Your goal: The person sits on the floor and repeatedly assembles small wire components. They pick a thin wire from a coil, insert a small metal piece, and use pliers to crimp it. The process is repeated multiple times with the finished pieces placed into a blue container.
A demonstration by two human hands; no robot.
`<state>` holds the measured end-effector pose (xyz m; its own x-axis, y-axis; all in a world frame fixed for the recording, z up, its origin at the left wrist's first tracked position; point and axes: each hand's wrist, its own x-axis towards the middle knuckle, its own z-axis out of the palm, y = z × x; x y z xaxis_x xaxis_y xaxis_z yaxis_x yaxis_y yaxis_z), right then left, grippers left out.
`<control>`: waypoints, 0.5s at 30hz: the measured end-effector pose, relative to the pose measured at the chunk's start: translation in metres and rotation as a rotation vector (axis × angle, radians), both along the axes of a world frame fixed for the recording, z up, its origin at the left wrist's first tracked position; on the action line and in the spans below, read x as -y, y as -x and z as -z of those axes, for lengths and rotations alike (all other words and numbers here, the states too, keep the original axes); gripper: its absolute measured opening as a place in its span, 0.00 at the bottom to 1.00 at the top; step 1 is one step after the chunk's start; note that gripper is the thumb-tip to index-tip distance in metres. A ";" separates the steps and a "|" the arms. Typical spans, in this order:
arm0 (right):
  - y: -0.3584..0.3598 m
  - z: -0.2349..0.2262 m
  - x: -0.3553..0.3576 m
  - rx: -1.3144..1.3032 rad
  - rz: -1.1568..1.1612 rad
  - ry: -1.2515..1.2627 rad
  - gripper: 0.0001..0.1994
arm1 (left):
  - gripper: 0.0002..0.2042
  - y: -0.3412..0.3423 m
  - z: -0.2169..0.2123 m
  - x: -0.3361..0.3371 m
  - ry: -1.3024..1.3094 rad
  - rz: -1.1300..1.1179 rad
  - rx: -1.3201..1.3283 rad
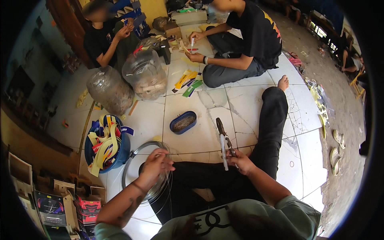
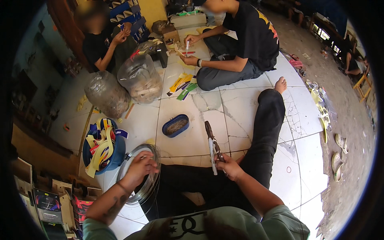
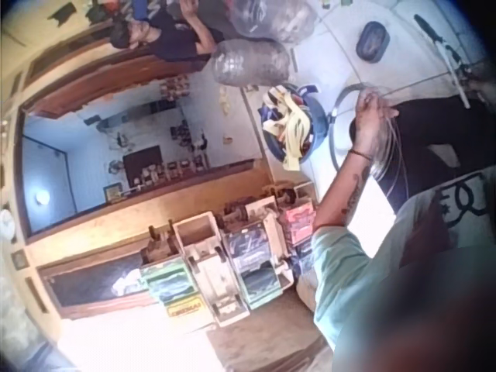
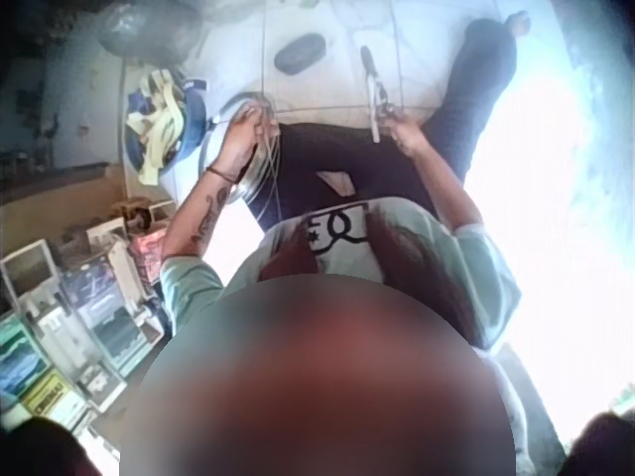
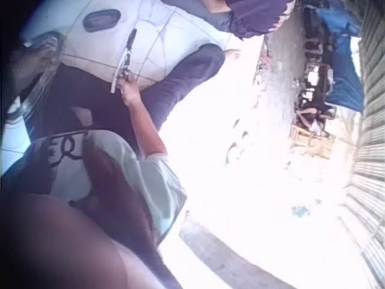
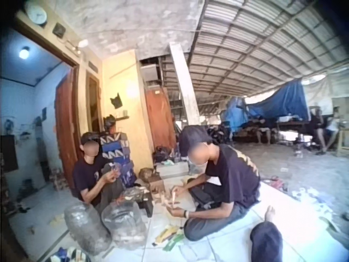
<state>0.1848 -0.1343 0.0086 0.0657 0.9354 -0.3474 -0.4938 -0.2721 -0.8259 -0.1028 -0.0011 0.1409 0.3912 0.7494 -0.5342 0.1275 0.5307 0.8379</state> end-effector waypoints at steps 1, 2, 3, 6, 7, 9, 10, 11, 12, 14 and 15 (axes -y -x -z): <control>0.003 -0.004 0.001 0.089 0.046 -0.003 0.09 | 0.07 -0.008 0.012 -0.006 0.006 0.071 0.051; 0.009 -0.009 0.004 0.173 0.096 -0.032 0.09 | 0.07 -0.021 0.027 -0.007 0.034 0.125 0.058; 0.012 -0.014 0.006 0.259 0.146 -0.059 0.09 | 0.08 -0.034 0.040 -0.008 0.065 0.175 0.051; 0.004 -0.033 0.009 0.230 0.086 -0.280 0.08 | 0.08 -0.065 0.067 -0.012 0.071 0.277 0.097; -0.001 -0.039 0.011 0.193 0.067 -0.126 0.08 | 0.09 -0.069 0.071 -0.014 0.095 0.311 0.176; -0.008 -0.050 0.011 0.090 0.040 0.011 0.09 | 0.09 -0.077 0.075 -0.021 0.155 0.372 0.254; -0.005 -0.051 0.009 0.225 0.068 0.023 0.11 | 0.09 -0.079 0.076 -0.022 0.140 0.361 0.260; -0.004 -0.053 0.005 0.347 0.035 0.081 0.12 | 0.09 -0.080 0.077 -0.022 0.124 0.348 0.264; -0.004 -0.055 0.003 0.455 -0.010 0.079 0.13 | 0.09 -0.082 0.078 -0.022 0.102 0.331 0.273; -0.004 -0.058 -0.001 0.536 -0.113 0.103 0.15 | 0.09 -0.086 0.084 -0.016 0.092 0.300 0.269; -0.007 -0.059 -0.004 0.506 -0.165 0.129 0.15 | 0.09 -0.088 0.088 -0.012 0.091 0.281 0.254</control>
